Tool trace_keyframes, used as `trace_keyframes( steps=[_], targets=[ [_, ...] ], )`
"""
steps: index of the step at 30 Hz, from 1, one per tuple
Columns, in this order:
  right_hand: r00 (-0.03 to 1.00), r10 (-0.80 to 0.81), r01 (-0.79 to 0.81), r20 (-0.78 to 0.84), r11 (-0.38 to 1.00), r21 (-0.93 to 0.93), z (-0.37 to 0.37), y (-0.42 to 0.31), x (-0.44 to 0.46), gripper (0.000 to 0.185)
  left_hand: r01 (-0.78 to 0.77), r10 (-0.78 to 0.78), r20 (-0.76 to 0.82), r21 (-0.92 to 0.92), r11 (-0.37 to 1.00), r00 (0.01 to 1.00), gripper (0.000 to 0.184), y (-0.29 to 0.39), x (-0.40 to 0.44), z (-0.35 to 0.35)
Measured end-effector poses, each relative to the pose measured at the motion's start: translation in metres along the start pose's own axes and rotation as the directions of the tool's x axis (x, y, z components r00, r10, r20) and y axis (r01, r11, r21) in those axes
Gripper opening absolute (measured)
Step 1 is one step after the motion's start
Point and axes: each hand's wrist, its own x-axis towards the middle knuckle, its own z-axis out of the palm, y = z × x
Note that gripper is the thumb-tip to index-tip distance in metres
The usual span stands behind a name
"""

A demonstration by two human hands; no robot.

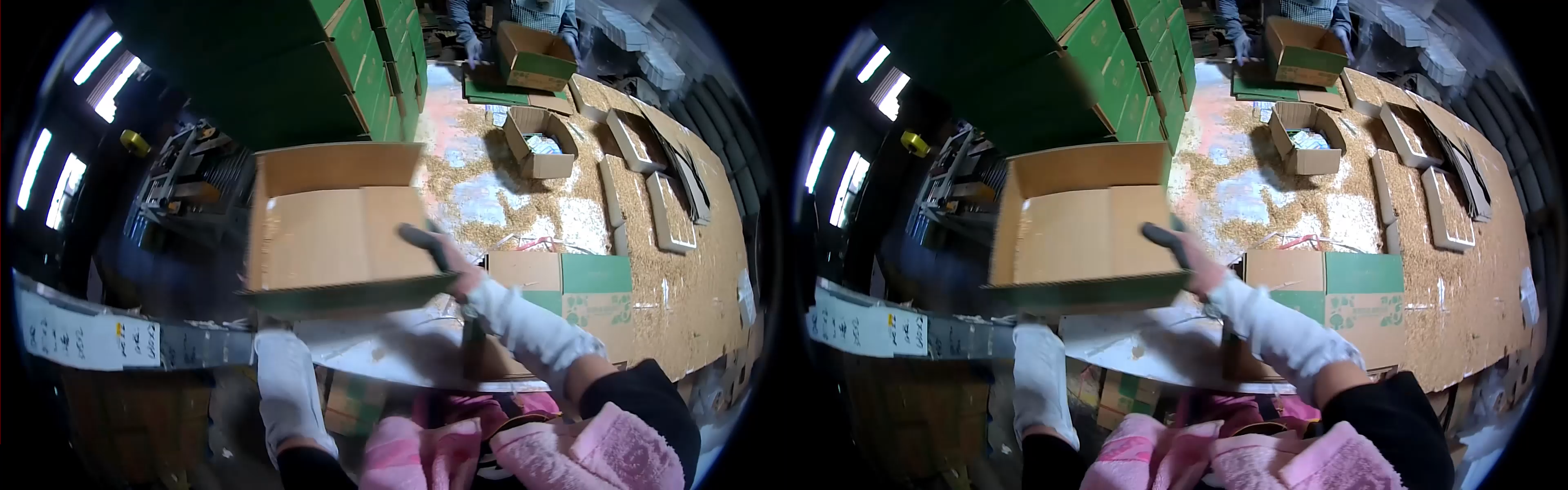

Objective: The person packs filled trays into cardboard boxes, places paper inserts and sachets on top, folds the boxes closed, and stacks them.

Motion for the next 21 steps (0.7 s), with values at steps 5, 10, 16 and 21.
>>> trace_keyframes(
  steps=[5,10,16,21],
  targets=[
    [0.887,-0.321,0.324,-0.333,0.945,-0.047,0.05,0.101,0.129,0.066,-0.147,0.138,-0.052,-0.25,0.957,0.989,0.037,0.007,-0.039,-0.072],
    [0.895,-0.276,-0.106,-0.351,0.634,-0.766,0.0,0.1,0.118,0.106,0.105,-0.282,-0.459,-0.375,0.921,0.842,0.024,0.083,-0.029,-0.207],
    [0.926,-0.293,-0.261,-0.238,-0.039,-0.965,-0.181,-0.051,-0.159,0.059,0.605,0.212,0.696,-0.708,0.363,0.686,0.035,0.317,-0.111,-0.307],
    [0.892,-0.446,-0.305,-0.07,-0.48,-0.822,-0.251,-0.063,-0.255,0.069,0.245,0.185,0.505,-0.667,0.704,0.843,0.044,0.408,-0.185,-0.263]
  ],
)
